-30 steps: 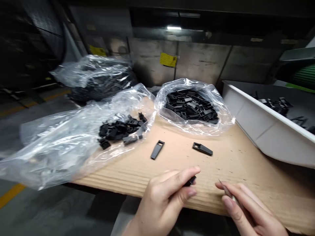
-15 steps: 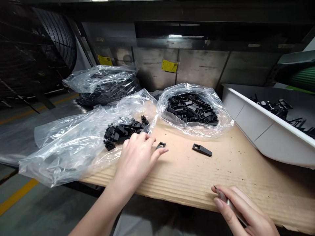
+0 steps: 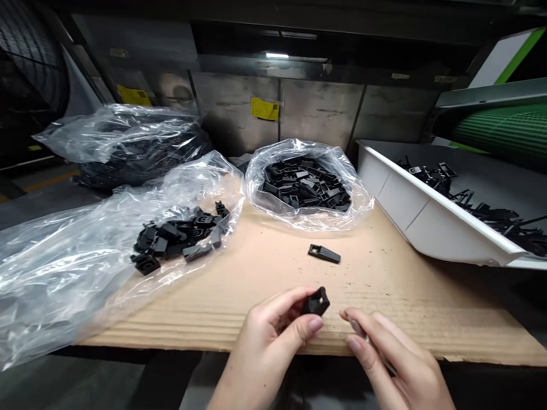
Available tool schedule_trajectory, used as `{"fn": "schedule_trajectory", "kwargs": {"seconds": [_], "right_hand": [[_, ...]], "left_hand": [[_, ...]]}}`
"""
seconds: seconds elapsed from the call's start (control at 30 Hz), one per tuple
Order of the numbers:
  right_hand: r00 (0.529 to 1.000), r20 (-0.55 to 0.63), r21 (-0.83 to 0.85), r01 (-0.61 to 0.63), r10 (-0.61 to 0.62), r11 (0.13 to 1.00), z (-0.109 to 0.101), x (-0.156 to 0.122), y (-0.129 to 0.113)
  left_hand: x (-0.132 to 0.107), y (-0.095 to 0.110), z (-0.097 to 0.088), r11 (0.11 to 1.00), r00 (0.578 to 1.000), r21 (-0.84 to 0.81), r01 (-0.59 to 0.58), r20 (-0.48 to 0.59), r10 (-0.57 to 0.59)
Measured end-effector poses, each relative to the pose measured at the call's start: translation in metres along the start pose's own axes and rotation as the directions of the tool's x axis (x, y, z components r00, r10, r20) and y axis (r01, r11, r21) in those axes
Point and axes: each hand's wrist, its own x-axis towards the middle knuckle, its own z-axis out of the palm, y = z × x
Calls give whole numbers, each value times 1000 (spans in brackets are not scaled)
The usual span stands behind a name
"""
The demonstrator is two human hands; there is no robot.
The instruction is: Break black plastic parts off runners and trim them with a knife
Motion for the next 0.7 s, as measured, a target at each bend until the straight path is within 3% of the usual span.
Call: {"fn": "schedule_trajectory", "kwargs": {"seconds": [0.13, 0.3, 0.4, 0.53, 0.7], "right_hand": [[993, 10, -12, -116, 116, 993, -2, 1, -1], [995, 72, -15, -74, 75, 997, -10, 3, -1], [994, 89, -35, -60, 63, 998, -12, 4, -1], [990, 144, -149, 20, 2, 989, -11, 3, 1], [983, 180, -343, 37, 27, 938, -10, 7, 2]], "left_hand": [[5, -5, 4, 988, 990, 111, -110, -78, 119], [3, -17, 3, 920, 950, 290, -264, -86, 299], [1, -23, 3, 799, 887, 440, -409, -14, 461], [2, -27, 4, 657, 795, 503, -561, 105, 598], [2, -29, 4, 581, 781, 589, -561, 146, 607]]}}
